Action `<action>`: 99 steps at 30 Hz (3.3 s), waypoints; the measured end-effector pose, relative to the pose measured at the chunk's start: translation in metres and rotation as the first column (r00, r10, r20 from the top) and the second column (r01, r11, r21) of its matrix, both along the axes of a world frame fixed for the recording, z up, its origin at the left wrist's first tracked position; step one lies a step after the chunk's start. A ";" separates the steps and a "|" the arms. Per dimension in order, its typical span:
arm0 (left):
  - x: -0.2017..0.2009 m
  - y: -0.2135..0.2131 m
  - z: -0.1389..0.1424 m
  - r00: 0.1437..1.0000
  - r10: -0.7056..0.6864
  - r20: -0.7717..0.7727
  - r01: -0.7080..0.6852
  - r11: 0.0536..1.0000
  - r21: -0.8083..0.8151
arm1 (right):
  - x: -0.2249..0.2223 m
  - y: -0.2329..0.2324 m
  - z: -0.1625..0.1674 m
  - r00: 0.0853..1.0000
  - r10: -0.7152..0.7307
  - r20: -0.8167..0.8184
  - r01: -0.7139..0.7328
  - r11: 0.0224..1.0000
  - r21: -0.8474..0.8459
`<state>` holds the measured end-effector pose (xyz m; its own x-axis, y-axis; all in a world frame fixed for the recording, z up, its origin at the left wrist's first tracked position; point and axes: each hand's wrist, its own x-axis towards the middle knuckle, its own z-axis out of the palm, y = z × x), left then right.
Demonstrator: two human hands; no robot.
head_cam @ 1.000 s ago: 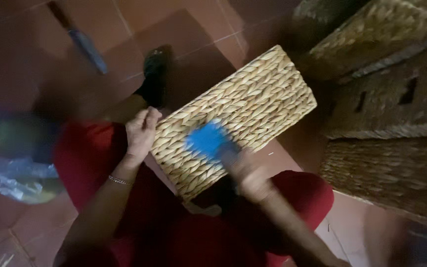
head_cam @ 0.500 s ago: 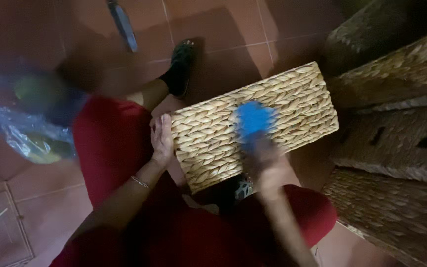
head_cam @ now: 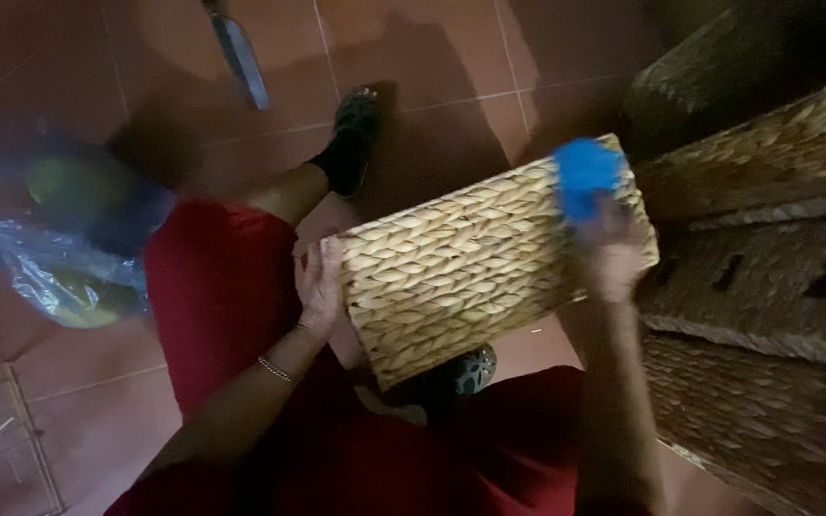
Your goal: The person sits on the floor and wipes woven water-hyacinth storage baskets one at a time with a blue cloth, turning each basket to clean its sides, top and inside, then sets it aside and picks up the next basket.
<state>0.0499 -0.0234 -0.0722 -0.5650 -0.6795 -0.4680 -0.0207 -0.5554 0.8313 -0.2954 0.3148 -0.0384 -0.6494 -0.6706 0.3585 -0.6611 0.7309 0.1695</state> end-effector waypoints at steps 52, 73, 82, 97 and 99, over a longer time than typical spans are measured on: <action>0.018 0.009 0.007 0.984 -0.085 -0.159 0.069 0.992 -0.104 | 0.256 0.001 0.009 0.801 0.426 0.421 -0.392 0.904 -0.169; -0.041 -0.092 -0.015 0.881 -0.173 -0.440 0.200 0.980 0.016 | 0.013 0.063 0.004 0.579 0.078 0.812 0.797 0.157 -0.583; -0.018 -0.025 -0.006 0.921 -0.072 -0.383 0.153 0.971 0.185 | -0.017 0.041 -0.019 0.493 0.361 0.791 0.839 0.044 -0.543; -0.076 -0.047 -0.041 0.989 -0.148 0.015 0.125 0.885 0.448 | 0.022 0.120 0.026 0.712 0.040 0.701 0.684 0.182 -0.706; -0.080 -0.029 -0.049 0.974 -0.190 0.121 0.120 0.894 0.432 | 0.026 0.128 0.018 0.647 -0.111 0.755 0.754 0.243 -0.611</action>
<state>-0.0300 -0.0524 -0.1208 -0.5435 -0.3097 -0.7802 -0.2449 -0.8305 0.5002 -0.2695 0.4430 -0.0204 -0.9671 0.2545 0.0056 0.1037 0.4139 -0.9044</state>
